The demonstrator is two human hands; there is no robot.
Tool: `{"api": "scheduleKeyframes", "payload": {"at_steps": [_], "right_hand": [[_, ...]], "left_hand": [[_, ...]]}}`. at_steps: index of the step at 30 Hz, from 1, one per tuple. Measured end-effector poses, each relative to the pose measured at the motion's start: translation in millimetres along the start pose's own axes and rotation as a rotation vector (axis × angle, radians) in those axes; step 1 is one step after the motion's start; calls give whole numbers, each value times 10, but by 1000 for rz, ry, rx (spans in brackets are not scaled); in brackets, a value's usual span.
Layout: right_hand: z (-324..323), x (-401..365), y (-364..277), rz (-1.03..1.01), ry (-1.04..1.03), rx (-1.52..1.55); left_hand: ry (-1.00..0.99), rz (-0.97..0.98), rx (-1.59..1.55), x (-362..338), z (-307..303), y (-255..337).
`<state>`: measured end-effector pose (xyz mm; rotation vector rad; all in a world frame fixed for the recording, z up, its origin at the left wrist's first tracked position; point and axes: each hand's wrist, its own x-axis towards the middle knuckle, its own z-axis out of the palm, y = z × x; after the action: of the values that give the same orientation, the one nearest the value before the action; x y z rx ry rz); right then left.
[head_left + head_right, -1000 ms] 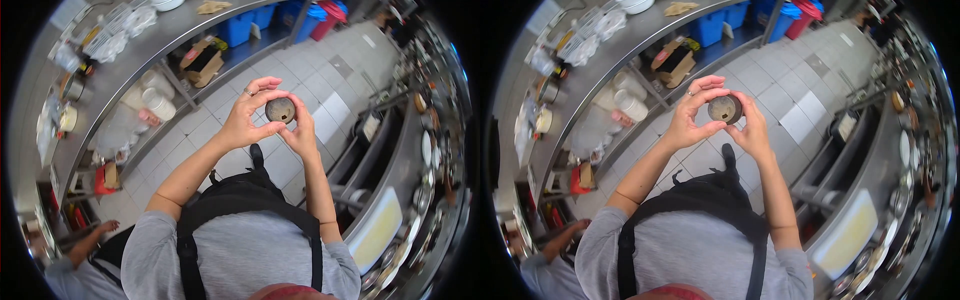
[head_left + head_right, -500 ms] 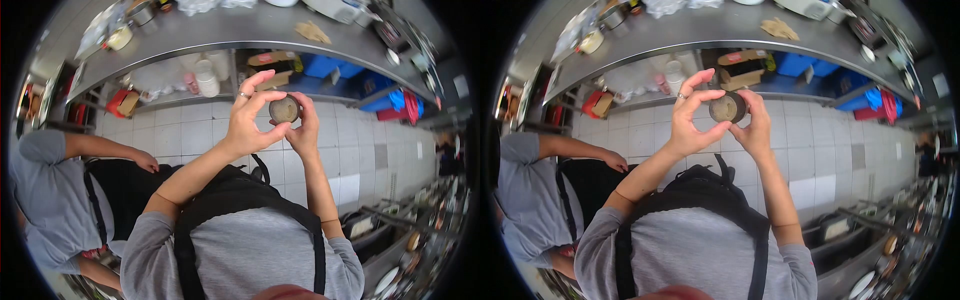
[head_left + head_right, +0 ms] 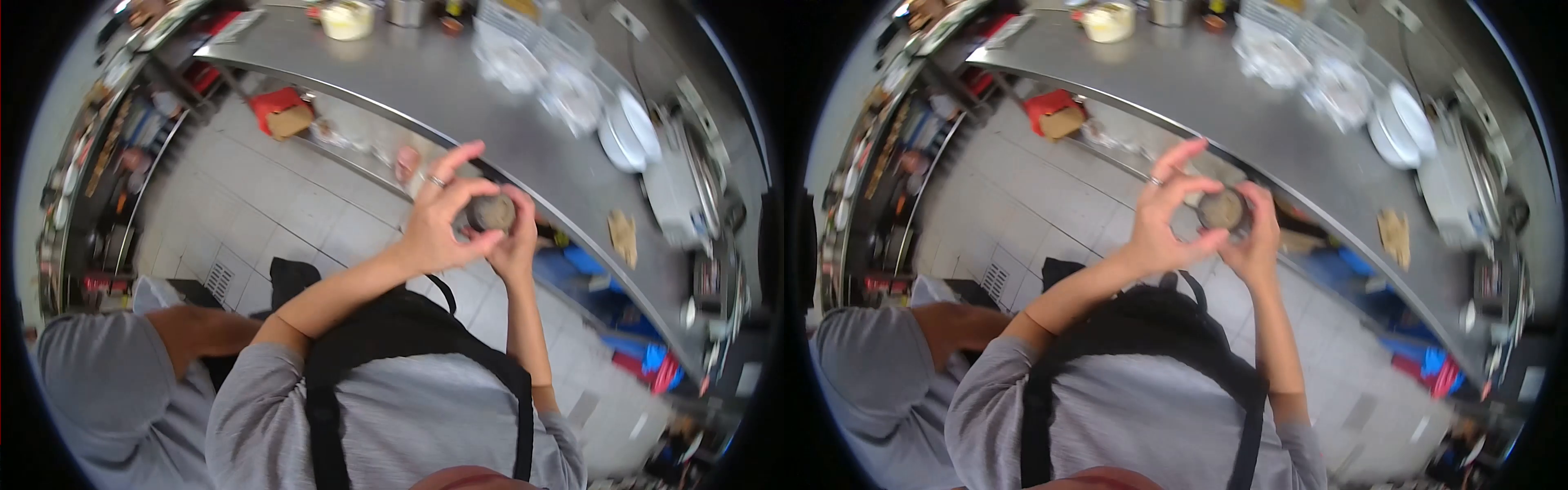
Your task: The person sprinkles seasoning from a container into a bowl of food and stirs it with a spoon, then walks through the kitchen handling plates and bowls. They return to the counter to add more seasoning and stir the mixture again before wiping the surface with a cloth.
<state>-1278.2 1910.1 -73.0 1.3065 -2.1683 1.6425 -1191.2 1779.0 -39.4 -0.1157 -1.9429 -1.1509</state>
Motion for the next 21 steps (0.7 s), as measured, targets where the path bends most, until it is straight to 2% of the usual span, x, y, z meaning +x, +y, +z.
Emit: {"api": "scheduleKeyframes", "payload": {"at_steps": [2,3,5,8,12,13,15,18,20,21], "right_hand": [[241,240,116,-6,-65,185],[328,352,131,81,-159,263],[566,586,133,97,-199,367],[889,914,225,148,-256,390],[1178,1441,468,185,-397,380],[1242,1625,619,156,-450,409],[1353,2049,888,291,-516,594],[1497,2929,1133,378,-607,668],[1762,3505,1493,-44,-551,424],[1826,3820,1538,-272,-513,181]], "left_hand": [[17,-44,58,99,-163,-157],[34,-44,81,166,-230,-236],[72,-64,130,274,-374,-348],[204,-116,167,450,-529,-577],[190,-202,331,621,-855,-936],[143,-169,404,657,-993,-1038],[37,-156,567,636,-1356,-1233],[-92,-413,774,281,-1953,-1415],[-59,-601,865,-92,-2260,-1476],[-9,-690,891,-294,-2381,-1507]]}}
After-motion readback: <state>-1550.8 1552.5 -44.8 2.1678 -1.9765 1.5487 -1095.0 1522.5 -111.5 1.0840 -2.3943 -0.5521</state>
